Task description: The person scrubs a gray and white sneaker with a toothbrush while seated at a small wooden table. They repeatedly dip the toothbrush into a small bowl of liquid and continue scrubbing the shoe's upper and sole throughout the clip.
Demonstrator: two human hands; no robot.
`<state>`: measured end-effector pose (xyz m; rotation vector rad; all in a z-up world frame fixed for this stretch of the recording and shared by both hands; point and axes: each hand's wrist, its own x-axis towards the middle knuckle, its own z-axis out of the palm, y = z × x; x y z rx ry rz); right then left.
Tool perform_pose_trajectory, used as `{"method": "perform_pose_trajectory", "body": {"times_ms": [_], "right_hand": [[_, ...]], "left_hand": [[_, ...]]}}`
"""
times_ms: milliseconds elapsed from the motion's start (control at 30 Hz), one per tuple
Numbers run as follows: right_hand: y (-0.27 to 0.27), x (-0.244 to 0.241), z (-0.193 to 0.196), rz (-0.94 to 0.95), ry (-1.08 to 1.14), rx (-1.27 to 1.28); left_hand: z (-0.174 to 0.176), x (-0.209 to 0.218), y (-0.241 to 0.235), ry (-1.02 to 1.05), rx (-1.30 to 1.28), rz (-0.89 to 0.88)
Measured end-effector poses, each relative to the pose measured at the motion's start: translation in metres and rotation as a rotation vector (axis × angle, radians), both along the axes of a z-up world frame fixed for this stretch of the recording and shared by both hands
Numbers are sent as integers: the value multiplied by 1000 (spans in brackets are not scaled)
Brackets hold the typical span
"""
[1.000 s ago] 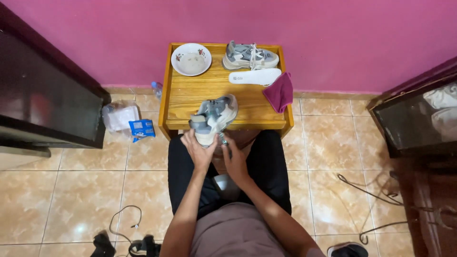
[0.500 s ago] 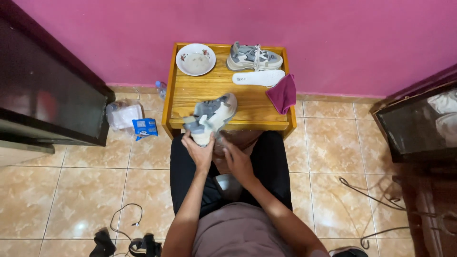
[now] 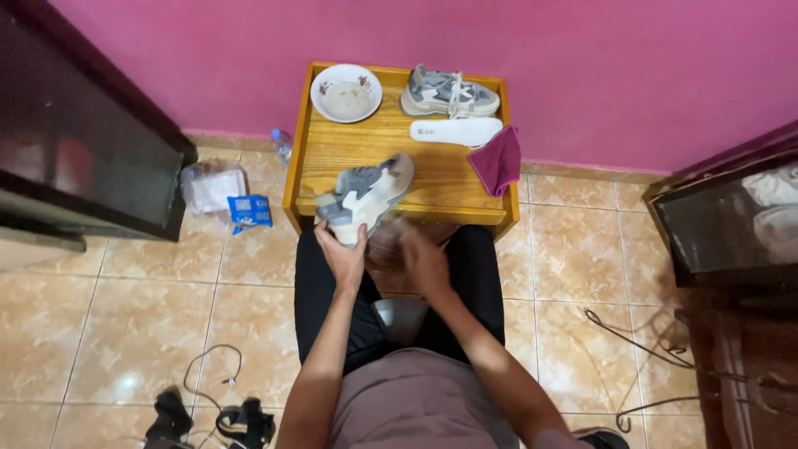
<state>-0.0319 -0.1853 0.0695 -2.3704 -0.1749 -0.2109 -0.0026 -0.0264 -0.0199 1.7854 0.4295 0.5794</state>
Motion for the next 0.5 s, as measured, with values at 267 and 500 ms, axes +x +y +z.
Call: {"method": "perform_pose_trajectory", "body": {"times_ms": [267, 500], "right_hand": [[-14, 5, -80, 57, -61, -13], [-1, 5, -2, 96, -85, -69]], "left_hand": [[-1, 1, 3, -4, -19, 14], [-10, 6, 4, 24, -37, 44]]}}
